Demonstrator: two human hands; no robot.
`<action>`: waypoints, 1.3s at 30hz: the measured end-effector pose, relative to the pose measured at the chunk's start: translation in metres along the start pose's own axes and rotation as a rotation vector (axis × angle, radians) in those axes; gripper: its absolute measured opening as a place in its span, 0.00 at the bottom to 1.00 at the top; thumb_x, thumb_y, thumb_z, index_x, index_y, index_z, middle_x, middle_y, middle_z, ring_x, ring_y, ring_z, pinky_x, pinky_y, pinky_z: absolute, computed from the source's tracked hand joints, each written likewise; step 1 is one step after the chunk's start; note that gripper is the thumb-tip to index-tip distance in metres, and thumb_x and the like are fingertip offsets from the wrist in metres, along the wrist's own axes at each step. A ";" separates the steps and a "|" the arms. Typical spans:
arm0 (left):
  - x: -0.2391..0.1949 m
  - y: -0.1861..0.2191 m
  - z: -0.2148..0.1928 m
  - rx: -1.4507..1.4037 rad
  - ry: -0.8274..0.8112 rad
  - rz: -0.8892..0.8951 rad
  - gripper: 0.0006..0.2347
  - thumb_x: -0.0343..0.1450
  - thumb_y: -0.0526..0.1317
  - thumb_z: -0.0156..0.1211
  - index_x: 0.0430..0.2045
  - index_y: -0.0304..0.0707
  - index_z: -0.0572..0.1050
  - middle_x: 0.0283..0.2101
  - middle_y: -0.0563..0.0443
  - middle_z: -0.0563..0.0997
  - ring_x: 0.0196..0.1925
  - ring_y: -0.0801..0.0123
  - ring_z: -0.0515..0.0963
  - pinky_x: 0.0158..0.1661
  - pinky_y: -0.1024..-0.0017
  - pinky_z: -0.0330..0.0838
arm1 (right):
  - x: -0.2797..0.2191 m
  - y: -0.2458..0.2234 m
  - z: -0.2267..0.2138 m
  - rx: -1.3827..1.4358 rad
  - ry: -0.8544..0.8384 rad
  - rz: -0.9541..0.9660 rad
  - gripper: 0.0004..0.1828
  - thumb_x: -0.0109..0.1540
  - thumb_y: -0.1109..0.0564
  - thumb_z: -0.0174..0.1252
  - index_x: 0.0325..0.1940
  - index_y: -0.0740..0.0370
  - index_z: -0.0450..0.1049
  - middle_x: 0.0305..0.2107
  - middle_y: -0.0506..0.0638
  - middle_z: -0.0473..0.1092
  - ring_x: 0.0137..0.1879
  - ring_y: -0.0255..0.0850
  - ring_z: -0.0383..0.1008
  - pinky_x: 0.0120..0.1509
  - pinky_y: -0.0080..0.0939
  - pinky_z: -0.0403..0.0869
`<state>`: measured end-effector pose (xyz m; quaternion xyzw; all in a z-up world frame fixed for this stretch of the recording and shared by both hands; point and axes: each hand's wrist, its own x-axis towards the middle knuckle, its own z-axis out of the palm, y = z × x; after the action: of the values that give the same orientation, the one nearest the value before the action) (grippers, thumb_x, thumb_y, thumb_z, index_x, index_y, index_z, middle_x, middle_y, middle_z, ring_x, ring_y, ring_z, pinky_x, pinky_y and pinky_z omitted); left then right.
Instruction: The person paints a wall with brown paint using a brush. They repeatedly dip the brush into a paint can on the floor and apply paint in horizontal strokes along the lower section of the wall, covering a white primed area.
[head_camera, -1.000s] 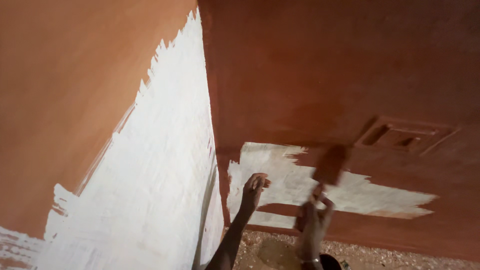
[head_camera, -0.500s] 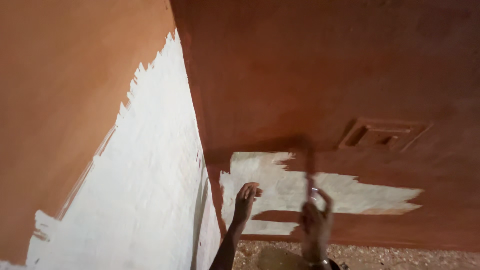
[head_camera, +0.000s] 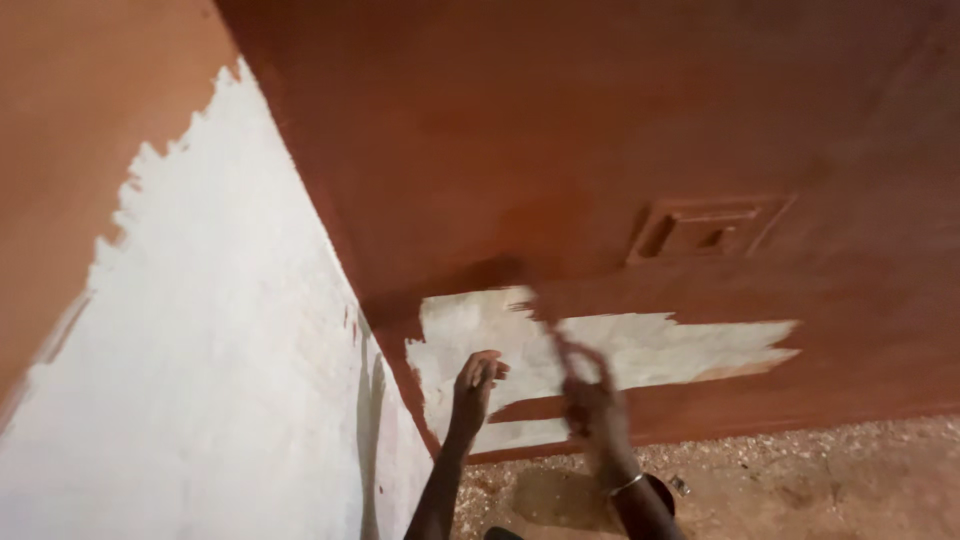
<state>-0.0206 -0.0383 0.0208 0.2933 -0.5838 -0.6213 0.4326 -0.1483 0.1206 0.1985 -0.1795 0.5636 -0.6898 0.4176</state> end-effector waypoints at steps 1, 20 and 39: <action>0.000 0.003 -0.001 0.027 0.000 0.001 0.15 0.78 0.47 0.51 0.49 0.35 0.75 0.39 0.50 0.84 0.42 0.70 0.81 0.43 0.72 0.74 | 0.003 -0.008 -0.011 -0.046 0.192 0.001 0.24 0.63 0.63 0.53 0.63 0.49 0.69 0.18 0.43 0.68 0.15 0.29 0.54 0.14 0.29 0.54; -0.021 -0.046 0.014 -0.073 -0.207 -0.084 0.13 0.77 0.43 0.53 0.50 0.33 0.73 0.38 0.49 0.82 0.43 0.71 0.80 0.48 0.71 0.75 | 0.003 0.020 -0.068 -0.247 -0.176 -0.032 0.21 0.67 0.58 0.51 0.65 0.53 0.67 0.15 0.41 0.63 0.16 0.29 0.55 0.16 0.29 0.55; -0.036 -0.033 0.034 -0.039 -0.046 -0.147 0.15 0.81 0.49 0.46 0.32 0.35 0.69 0.28 0.49 0.80 0.33 0.69 0.79 0.39 0.71 0.75 | -0.013 0.013 0.005 0.015 -0.099 0.027 0.14 0.68 0.55 0.49 0.59 0.53 0.69 0.16 0.40 0.61 0.16 0.28 0.54 0.15 0.26 0.56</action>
<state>-0.0406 0.0073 -0.0120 0.3126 -0.5584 -0.6691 0.3779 -0.1320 0.1275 0.1914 -0.2026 0.5392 -0.6787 0.4557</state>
